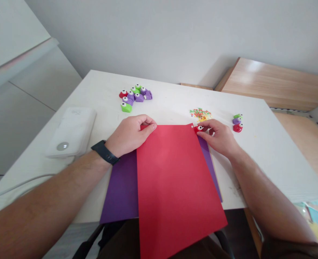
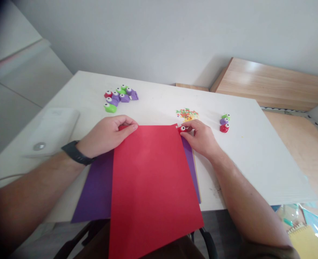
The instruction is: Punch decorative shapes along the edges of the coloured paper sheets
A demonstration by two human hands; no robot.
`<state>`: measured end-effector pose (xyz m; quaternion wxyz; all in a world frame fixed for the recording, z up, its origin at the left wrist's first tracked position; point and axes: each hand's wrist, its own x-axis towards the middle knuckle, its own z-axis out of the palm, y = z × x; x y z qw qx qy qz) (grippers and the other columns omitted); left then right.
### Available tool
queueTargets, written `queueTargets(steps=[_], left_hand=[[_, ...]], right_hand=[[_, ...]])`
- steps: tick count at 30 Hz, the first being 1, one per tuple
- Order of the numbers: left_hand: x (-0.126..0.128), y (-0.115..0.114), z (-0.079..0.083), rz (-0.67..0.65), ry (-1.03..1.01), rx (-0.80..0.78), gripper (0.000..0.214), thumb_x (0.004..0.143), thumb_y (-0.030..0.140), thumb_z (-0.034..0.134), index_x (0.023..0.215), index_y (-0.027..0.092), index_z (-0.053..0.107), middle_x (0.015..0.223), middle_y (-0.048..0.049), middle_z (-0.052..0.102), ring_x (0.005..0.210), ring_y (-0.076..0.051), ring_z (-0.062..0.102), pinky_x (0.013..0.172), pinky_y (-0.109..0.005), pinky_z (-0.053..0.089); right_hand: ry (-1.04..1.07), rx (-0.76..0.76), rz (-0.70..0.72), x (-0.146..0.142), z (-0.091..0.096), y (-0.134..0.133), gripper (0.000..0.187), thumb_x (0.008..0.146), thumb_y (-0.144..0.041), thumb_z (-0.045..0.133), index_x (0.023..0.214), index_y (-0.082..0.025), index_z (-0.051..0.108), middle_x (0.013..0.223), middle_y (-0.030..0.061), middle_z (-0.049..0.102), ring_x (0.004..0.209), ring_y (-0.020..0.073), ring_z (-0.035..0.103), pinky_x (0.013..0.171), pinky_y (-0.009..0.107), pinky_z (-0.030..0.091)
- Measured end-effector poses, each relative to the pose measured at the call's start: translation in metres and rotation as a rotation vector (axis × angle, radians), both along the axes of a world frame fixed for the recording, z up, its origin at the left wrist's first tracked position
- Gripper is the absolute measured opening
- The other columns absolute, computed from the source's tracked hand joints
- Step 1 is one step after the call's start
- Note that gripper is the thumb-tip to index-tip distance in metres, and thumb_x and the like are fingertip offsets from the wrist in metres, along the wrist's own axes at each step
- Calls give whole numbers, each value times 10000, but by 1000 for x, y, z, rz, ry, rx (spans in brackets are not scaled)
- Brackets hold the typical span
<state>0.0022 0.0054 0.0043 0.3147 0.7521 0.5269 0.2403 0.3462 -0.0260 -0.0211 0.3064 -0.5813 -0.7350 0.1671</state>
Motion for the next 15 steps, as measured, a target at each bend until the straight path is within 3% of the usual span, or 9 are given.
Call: queueTargets(steps=[15], left_hand=[[0,-2,1,-13,6,20,291,1012,492,620,1011,241,767,1088,-44,830,1001,-275,744,928,-384,523]], right_hand=[[-92,45,55,0,9,-5,195,925,-300,767,1108,-240,788,1007,70,784,826,230,702,748,395,563]])
